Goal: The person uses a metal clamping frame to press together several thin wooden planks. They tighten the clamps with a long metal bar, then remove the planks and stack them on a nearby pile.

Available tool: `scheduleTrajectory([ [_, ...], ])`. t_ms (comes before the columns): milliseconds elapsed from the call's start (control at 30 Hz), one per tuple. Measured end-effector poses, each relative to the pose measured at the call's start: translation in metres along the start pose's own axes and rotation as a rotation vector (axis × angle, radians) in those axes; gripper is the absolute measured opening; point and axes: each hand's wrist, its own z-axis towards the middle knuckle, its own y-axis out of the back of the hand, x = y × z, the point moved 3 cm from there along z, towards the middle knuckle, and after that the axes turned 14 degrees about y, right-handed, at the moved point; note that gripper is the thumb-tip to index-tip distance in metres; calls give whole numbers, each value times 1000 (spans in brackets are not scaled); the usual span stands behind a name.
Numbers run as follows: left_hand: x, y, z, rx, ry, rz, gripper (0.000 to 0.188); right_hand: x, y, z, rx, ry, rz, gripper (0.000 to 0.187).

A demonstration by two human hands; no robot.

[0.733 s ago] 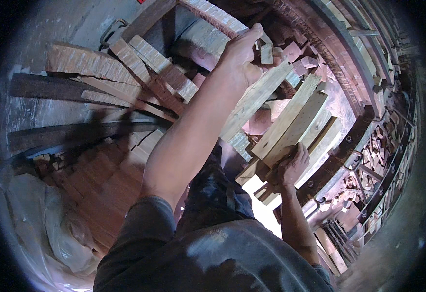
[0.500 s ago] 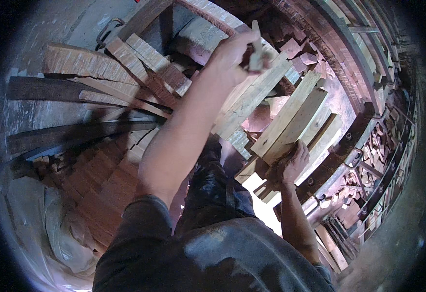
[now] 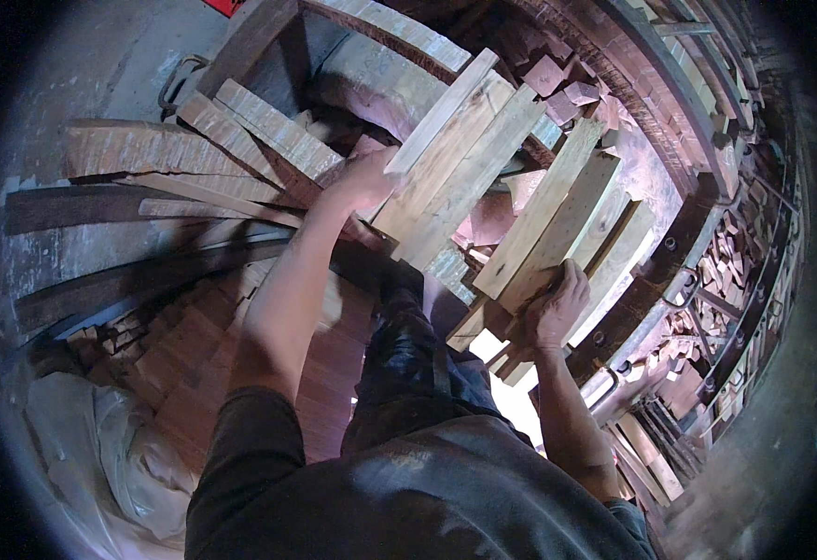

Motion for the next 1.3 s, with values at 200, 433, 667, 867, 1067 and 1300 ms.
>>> scheduleTrajectory([
  [200,-37,-5,11,45,175,-527,55,-2,-7,-3,31,-55,-13,53],
  [433,-12,-21,44,28,147,-561,58,4,-6,2,17,-36,3,54],
  [667,20,10,73,49,122,-631,63,-1,-9,0,58,-33,-1,60],
  [867,-29,41,47,-35,196,-331,70,-1,-9,-2,124,-71,58,74],
  [1067,-105,-36,-11,-569,-270,184,89,4,-4,4,121,-93,61,75],
  [1300,-106,-77,-5,-518,-187,112,68,6,-3,5,110,-114,64,74],
])
